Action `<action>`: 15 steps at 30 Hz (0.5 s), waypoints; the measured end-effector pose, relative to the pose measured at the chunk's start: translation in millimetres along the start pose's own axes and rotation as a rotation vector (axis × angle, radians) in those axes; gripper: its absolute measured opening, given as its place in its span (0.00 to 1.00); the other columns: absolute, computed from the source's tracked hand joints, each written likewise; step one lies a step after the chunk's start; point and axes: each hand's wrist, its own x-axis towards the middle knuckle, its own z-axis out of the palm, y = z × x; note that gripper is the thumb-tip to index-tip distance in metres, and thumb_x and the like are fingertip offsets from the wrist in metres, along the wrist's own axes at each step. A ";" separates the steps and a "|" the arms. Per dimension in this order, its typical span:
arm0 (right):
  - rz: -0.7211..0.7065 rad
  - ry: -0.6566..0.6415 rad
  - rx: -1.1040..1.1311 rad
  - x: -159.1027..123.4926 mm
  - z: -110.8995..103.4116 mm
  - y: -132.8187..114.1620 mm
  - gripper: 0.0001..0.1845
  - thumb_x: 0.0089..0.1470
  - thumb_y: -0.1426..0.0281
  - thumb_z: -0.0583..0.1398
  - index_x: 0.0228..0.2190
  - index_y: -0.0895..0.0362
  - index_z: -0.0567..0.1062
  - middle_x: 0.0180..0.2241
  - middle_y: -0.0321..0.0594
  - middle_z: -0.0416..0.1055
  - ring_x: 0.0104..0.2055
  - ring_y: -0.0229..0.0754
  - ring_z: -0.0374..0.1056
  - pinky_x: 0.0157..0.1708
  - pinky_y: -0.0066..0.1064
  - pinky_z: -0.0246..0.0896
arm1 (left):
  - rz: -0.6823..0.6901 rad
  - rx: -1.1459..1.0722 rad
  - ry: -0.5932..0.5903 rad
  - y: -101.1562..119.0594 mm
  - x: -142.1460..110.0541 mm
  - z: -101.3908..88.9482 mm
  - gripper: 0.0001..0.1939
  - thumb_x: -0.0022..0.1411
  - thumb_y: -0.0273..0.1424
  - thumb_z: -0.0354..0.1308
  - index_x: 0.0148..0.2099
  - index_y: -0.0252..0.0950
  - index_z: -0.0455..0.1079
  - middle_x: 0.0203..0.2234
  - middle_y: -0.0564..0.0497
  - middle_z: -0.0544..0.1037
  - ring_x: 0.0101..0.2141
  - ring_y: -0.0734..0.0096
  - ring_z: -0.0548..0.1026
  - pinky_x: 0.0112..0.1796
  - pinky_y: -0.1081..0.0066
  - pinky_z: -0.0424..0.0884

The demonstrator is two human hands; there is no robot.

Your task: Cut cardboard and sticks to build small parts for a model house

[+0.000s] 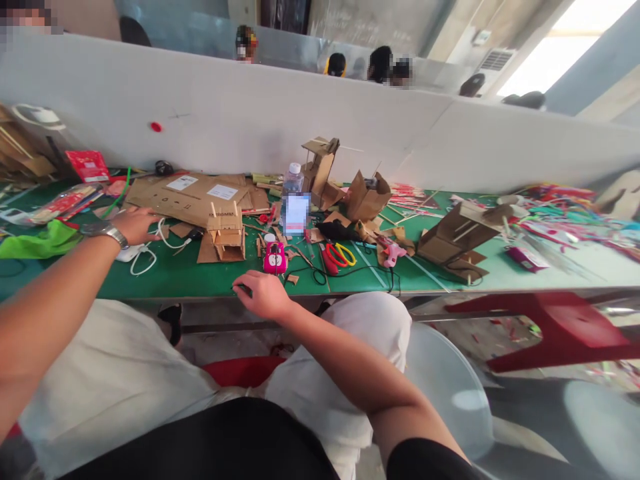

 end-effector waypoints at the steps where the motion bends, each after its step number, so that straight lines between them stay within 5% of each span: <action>1: -0.004 0.013 0.012 0.5 -3.8 -1.1 0.11 0.68 0.67 0.59 0.41 0.56 0.82 0.39 0.43 0.81 0.36 0.41 0.74 0.36 0.30 0.63 | 0.008 -0.016 -0.007 -2.5 1.9 1.7 0.25 0.48 0.31 0.78 0.48 0.29 0.78 0.46 0.44 0.79 0.49 0.59 0.67 0.56 0.67 0.59; 5: 0.000 0.067 -0.060 7.2 -30.9 -0.8 0.23 0.70 0.60 0.55 0.26 0.56 0.77 0.27 0.41 0.75 0.29 0.39 0.66 0.31 0.31 0.54 | 0.041 -0.076 -0.027 -7.5 6.0 8.0 0.21 0.51 0.32 0.76 0.46 0.31 0.78 0.45 0.48 0.80 0.47 0.64 0.69 0.58 0.68 0.57; 8: 0.131 0.159 -0.159 14.3 -70.0 14.6 0.30 0.71 0.56 0.53 0.19 0.56 0.71 0.20 0.37 0.67 0.24 0.37 0.57 0.29 0.32 0.47 | 0.047 -0.118 -0.022 -6.8 8.7 11.1 0.19 0.52 0.39 0.76 0.41 0.30 0.78 0.44 0.47 0.80 0.48 0.63 0.71 0.57 0.67 0.58; 15: 0.681 0.027 -0.457 21.9 -178.6 97.2 0.19 0.64 0.58 0.60 0.36 0.58 0.86 0.31 0.43 0.80 0.32 0.42 0.70 0.33 0.32 0.56 | 0.071 -0.264 0.020 -1.9 10.7 10.4 0.21 0.57 0.48 0.69 0.36 0.33 0.77 0.33 0.49 0.81 0.41 0.64 0.72 0.49 0.71 0.63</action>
